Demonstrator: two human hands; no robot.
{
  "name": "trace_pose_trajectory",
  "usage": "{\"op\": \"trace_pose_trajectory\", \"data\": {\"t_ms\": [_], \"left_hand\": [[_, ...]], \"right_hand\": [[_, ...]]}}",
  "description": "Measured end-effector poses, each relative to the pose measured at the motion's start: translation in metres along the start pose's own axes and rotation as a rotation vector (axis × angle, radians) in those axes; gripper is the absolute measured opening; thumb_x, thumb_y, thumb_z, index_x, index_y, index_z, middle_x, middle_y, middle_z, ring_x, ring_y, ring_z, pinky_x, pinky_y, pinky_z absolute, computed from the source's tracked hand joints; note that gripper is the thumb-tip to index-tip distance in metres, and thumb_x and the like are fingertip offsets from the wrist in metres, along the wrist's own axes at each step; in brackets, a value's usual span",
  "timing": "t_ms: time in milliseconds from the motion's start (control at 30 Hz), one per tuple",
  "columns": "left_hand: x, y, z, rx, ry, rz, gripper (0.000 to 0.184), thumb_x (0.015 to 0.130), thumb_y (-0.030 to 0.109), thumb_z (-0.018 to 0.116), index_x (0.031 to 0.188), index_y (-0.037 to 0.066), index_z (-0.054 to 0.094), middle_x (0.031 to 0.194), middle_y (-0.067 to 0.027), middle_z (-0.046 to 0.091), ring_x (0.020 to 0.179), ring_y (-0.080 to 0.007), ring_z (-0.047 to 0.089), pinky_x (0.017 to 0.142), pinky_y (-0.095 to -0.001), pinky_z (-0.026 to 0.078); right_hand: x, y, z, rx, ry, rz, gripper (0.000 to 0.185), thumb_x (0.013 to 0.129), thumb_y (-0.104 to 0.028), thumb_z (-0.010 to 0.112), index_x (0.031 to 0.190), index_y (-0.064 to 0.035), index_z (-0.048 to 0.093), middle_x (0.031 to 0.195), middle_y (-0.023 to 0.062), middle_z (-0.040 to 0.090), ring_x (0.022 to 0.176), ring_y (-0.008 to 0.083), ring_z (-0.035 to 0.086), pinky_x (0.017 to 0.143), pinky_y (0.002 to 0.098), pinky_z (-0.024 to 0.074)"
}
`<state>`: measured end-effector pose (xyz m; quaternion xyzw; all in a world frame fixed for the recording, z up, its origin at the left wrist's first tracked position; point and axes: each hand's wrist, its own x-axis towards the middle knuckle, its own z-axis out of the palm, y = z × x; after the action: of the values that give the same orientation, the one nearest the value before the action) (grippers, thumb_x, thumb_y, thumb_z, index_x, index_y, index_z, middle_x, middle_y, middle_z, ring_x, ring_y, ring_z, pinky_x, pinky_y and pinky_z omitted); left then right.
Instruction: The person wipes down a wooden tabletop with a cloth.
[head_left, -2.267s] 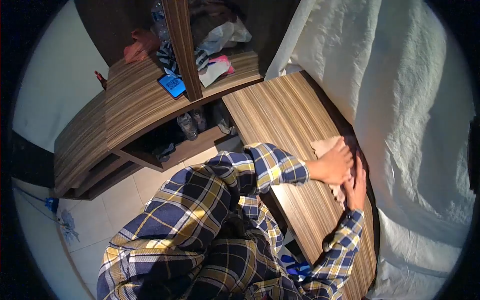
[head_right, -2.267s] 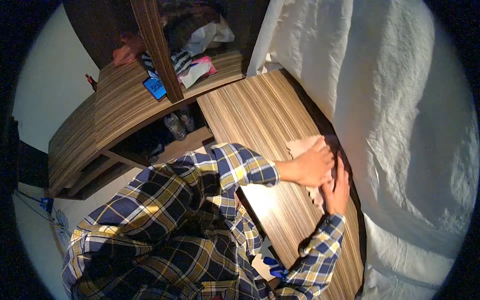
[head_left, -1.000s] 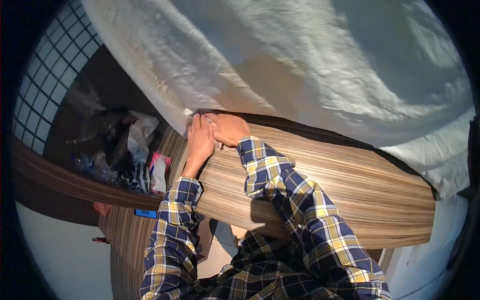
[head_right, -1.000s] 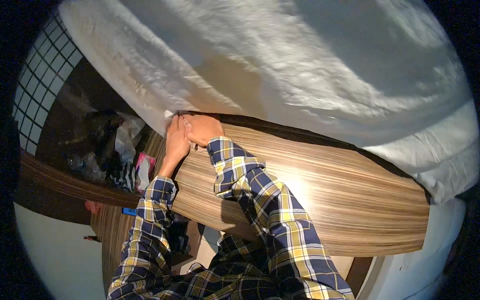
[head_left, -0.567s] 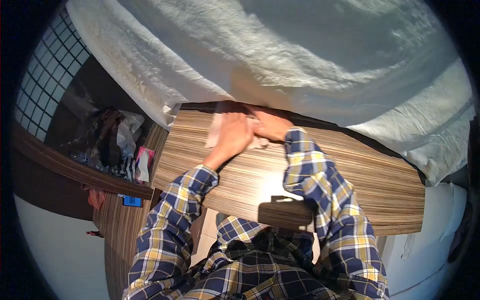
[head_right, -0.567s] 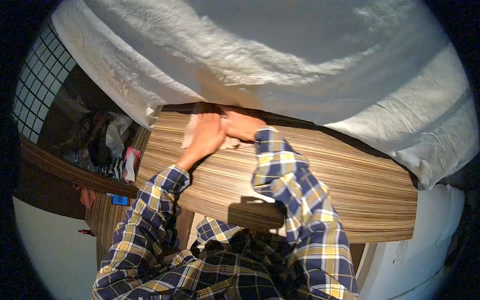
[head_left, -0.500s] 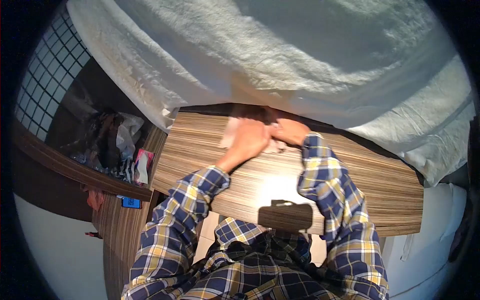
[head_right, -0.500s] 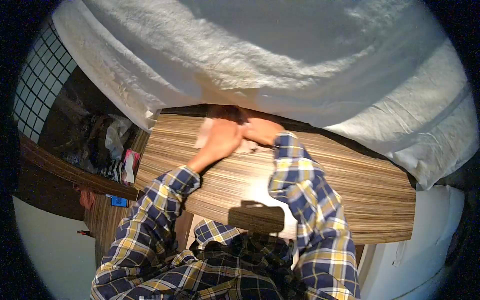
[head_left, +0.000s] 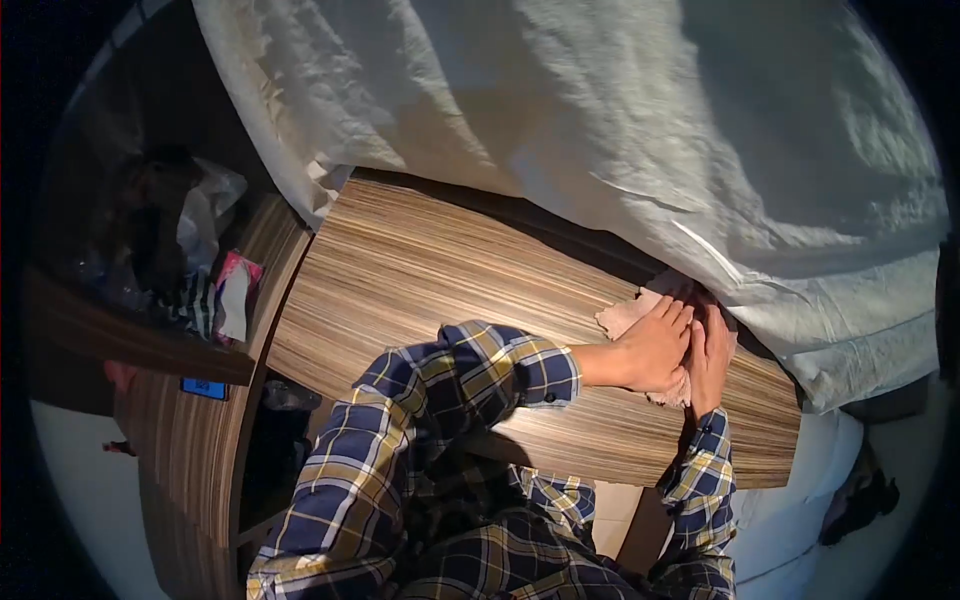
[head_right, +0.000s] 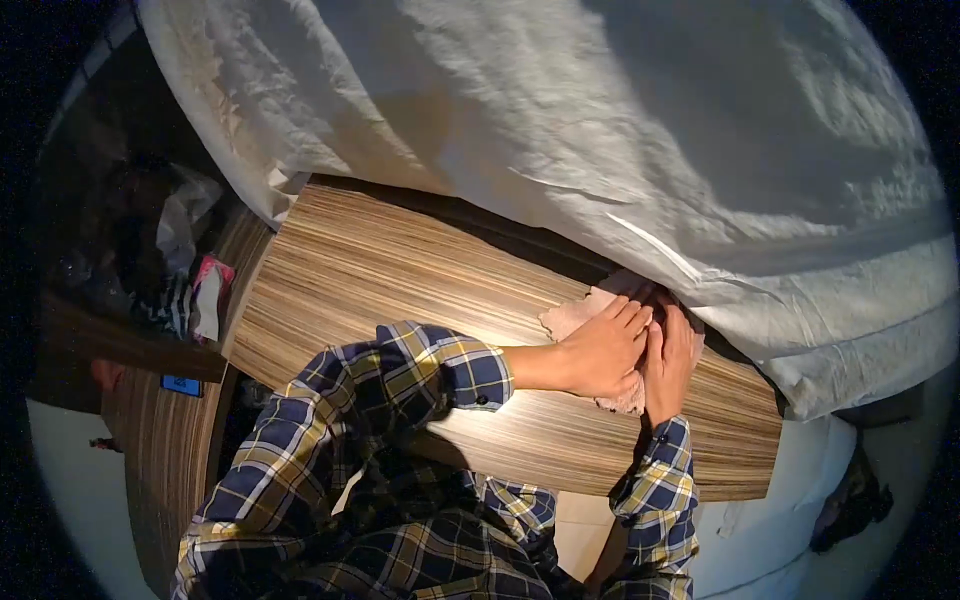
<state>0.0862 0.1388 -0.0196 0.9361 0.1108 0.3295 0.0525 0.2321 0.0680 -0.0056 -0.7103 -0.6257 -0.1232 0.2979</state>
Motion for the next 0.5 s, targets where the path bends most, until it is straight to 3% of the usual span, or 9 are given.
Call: {"op": "trace_pose_trajectory", "data": {"t_ms": [67,100,133,267,333,400,467,500], "left_hand": [[-0.001,-0.019,-0.014,-0.054,-0.173,-0.040,0.067,0.084,0.040,0.051,0.118,-0.017,0.053,0.124,-0.0318,0.050,0.122,-0.0426,0.042,0.106,-0.0510,0.029],[-0.001,-0.034,-0.031,-0.103,-0.248,-0.064,0.063,0.083,0.039,0.052,0.115,-0.016,0.056,0.118,-0.0293,0.055,0.117,-0.0397,0.049,0.100,-0.0483,0.037],[-0.006,-0.047,-0.042,-0.116,-0.242,-0.053,0.063,0.083,0.039,0.052,0.115,-0.016,0.056,0.118,-0.0293,0.055,0.117,-0.0397,0.049,0.100,-0.0483,0.037],[-0.029,-0.096,-0.080,-0.245,-0.466,-0.275,0.049,0.080,0.034,0.058,0.099,-0.010,0.062,0.100,-0.0255,0.064,0.092,-0.0378,0.062,0.082,-0.0449,0.048],[-0.049,-0.124,-0.106,-0.179,-0.413,-0.269,0.043,0.079,0.033,0.058,0.091,-0.008,0.064,0.091,-0.0238,0.064,0.085,-0.0371,0.063,0.077,-0.0454,0.048],[-0.072,-0.147,-0.129,-0.061,-0.301,-0.290,0.036,0.078,0.032,0.059,0.073,-0.003,0.068,0.074,-0.0204,0.066,0.070,-0.0358,0.065,0.067,-0.0465,0.049],[-0.092,-0.167,-0.147,0.060,-0.243,-0.336,0.034,0.079,0.031,0.057,0.069,0.000,0.066,0.069,-0.0195,0.065,0.070,-0.0353,0.064,0.066,-0.0474,0.048],[-0.103,-0.176,-0.151,0.111,-0.229,-0.376,0.034,0.079,0.030,0.056,0.068,0.000,0.065,0.068,-0.0186,0.065,0.068,-0.0351,0.064,0.066,-0.0475,0.048]], "right_hand": [[0.011,-0.014,0.011,-0.001,-0.067,0.057,0.036,0.099,-0.030,0.045,0.120,-0.0016,0.055,0.110,0.0178,0.058,0.108,0.0332,0.051,0.094,0.0420,0.0330],[0.021,-0.026,0.016,0.016,-0.122,0.111,0.033,0.098,-0.028,0.047,0.116,-0.0021,0.056,0.103,0.0177,0.058,0.103,0.0333,0.051,0.091,0.0420,0.0339],[0.028,-0.032,0.028,-0.013,-0.121,0.108,0.027,0.097,-0.026,0.049,0.106,-0.0026,0.060,0.089,0.0191,0.058,0.091,0.0363,0.053,0.083,0.0433,0.0367],[0.065,-0.089,0.055,-0.031,-0.425,0.321,0.035,0.093,-0.031,0.051,0.101,0.0002,0.062,0.096,0.0258,0.062,0.091,0.0444,0.056,0.083,0.0497,0.0403],[0.080,-0.127,0.077,0.160,-0.297,0.251,0.038,0.091,-0.032,0.050,0.106,0.0016,0.061,0.104,0.0274,0.062,0.097,0.0450,0.056,0.090,0.0499,0.0411],[0.090,-0.130,0.127,0.004,-0.175,-0.093,0.037,0.092,-0.031,0.048,0.096,0.0012,0.065,0.088,0.0257,0.064,0.085,0.0446,0.062,0.079,0.0485,0.0485],[0.108,-0.192,0.134,0.165,0.148,-0.024,0.041,0.093,-0.035,0.044,0.095,0.0001,0.066,0.090,0.0256,0.065,0.088,0.0447,0.062,0.081,0.0490,0.0485],[0.116,-0.206,0.130,0.194,-0.241,0.043,0.043,0.094,-0.036,0.042,0.095,-0.0009,0.066,0.092,0.0252,0.065,0.090,0.0440,0.062,0.081,0.0493,0.0483]]}}
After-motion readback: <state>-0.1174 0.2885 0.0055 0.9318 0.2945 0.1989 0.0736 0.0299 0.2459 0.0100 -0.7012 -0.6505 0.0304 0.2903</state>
